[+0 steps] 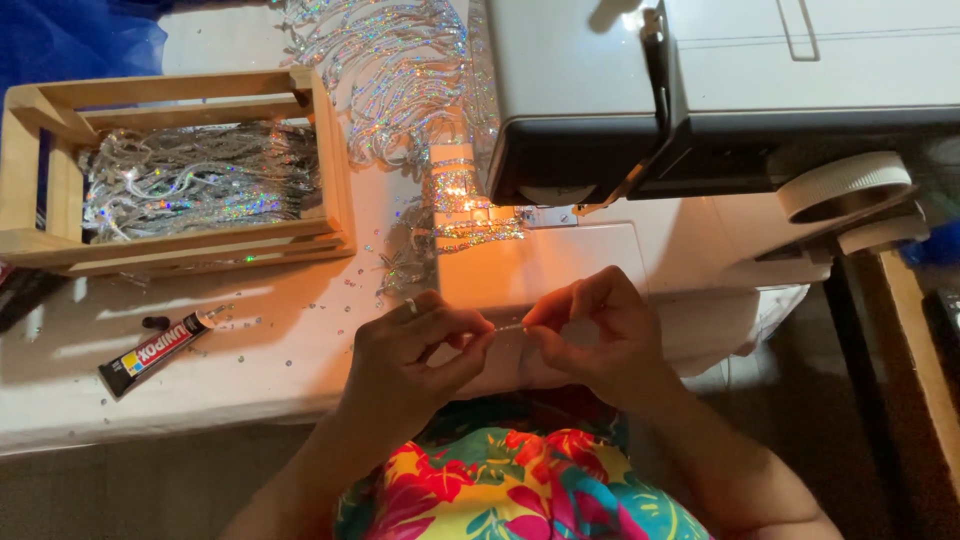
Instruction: The person is manually applying individual sequins to a decorative fabric strip using adhesive.
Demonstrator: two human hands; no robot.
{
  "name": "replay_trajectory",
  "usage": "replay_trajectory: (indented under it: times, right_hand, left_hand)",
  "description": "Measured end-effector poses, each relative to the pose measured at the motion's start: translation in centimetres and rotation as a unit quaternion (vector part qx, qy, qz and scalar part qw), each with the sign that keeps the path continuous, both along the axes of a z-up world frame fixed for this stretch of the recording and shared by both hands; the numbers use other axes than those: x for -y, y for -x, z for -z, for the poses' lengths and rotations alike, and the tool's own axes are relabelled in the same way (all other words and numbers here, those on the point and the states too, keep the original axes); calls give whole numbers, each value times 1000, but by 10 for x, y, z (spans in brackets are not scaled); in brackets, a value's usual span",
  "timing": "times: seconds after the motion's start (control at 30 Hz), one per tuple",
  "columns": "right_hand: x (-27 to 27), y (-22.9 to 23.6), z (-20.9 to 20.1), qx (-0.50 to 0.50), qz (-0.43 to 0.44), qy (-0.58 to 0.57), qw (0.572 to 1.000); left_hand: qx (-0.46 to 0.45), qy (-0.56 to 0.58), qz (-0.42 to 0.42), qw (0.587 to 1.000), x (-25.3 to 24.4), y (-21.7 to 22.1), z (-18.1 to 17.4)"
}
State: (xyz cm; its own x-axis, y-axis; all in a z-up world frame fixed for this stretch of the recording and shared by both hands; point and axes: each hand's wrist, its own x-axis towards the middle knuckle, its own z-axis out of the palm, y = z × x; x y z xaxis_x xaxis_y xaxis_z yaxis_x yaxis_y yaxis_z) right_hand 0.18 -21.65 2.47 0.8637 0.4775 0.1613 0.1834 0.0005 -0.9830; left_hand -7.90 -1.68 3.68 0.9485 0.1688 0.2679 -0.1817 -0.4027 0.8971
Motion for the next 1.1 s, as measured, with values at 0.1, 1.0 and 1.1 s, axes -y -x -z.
replay_trajectory:
  times: [0.1, 1.0, 1.1]
  right_hand:
    - [8, -44, 3, 351, -77, 85, 929]
    - [-7, -108, -11, 580, -142, 196, 778]
    - [-4, -107, -13, 555, -157, 206, 790]
  left_hand:
    - [122, -126, 61, 983, -10, -22, 1]
    - [272, -478, 28, 835, -26, -79, 32]
    - [271, -476, 31, 836, -25, -80, 34]
